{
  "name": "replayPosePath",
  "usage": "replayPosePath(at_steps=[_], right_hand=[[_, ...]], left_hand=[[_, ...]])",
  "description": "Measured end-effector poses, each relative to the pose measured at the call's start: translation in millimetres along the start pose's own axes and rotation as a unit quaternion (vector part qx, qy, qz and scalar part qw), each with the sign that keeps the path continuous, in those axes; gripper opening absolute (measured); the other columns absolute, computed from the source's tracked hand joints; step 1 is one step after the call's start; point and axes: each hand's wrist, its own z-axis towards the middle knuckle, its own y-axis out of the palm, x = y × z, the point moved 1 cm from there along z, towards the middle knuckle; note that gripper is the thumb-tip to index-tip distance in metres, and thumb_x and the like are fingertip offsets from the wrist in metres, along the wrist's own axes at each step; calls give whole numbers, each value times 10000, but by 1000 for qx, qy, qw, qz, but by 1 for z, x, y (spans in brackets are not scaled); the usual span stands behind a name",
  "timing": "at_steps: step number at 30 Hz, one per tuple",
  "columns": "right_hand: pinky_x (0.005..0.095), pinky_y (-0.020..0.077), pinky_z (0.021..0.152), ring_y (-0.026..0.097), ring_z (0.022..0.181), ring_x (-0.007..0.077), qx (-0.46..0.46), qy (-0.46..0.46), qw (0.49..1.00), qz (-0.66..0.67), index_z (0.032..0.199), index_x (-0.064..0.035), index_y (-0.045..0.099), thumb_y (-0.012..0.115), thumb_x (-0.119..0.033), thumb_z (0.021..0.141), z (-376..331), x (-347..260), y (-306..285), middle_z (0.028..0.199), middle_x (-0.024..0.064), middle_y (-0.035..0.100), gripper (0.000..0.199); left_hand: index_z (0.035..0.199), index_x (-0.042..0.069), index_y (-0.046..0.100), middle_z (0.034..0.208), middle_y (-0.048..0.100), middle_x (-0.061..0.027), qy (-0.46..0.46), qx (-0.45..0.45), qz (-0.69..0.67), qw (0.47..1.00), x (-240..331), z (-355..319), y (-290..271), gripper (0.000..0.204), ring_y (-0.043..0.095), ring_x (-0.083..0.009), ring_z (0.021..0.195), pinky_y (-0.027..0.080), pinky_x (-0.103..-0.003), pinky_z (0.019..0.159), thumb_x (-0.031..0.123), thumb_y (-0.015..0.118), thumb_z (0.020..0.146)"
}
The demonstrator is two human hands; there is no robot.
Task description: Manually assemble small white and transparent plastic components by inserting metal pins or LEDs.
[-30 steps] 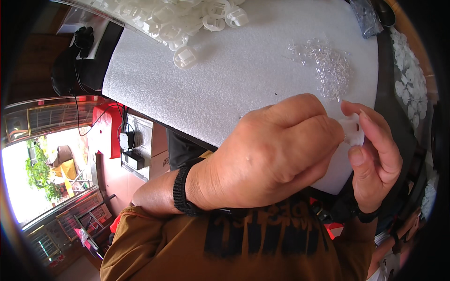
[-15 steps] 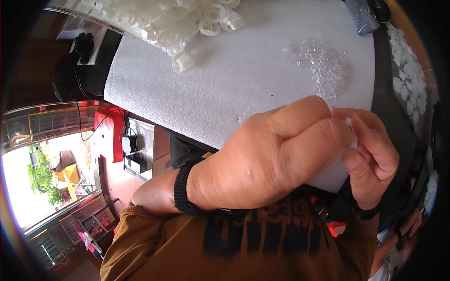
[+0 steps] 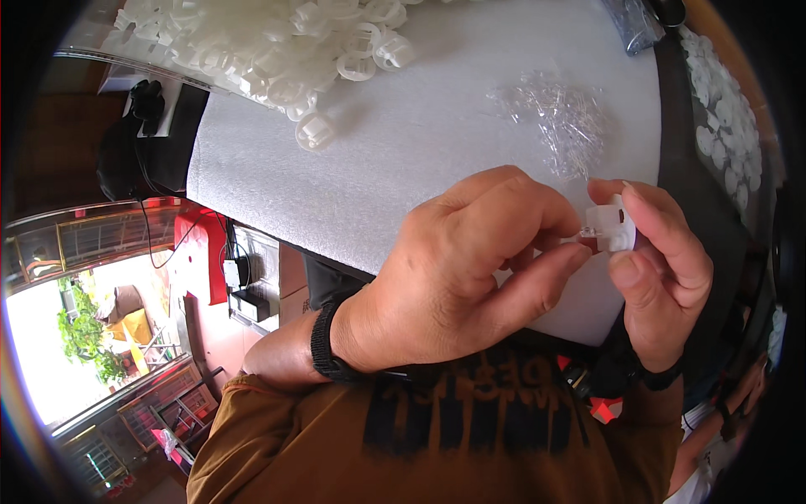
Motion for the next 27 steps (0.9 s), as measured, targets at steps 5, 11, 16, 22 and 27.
replayPosePath(at_steps=[5,11,16,22,27], right_hand=[[305,434,861,501,1100,274,-28,-47,998,-35,1194,-25,521,575,-69,838,1,3,-4,1181,216,494,363],[283,428,828,524,1049,251,-61,-58,989,-125,1177,-61,547,613,-44,803,3,0,-3,1157,211,509,380],[304,426,818,543,998,248,-70,-29,988,-135,1157,-76,567,655,-99,788,3,-4,1,1117,225,529,380],[298,427,805,553,962,237,-75,-22,990,-114,1138,-74,579,682,-133,769,0,-8,3,1080,217,542,387],[299,431,800,559,945,231,-55,-30,993,-98,1126,-71,588,690,-142,763,-2,-8,5,1061,211,548,383]], left_hand=[[856,-8,580,703,576,-77,16,-42,22,999,-4,1,0,109,542,-164,574,420,-264,518,2,627,759],[843,-8,579,660,557,-92,12,-52,44,998,-5,-2,-1,89,535,-203,549,407,-287,494,-13,619,764],[833,-15,575,640,544,-95,12,-52,57,997,-2,-6,-3,107,529,-211,529,401,-282,475,-39,623,741],[836,-20,571,633,537,-95,33,-52,65,996,1,-10,-1,115,523,-200,507,394,-273,456,-49,619,735],[850,-21,569,638,531,-95,52,-61,74,994,6,-8,-2,138,521,-195,501,394,-272,449,-57,621,728]])
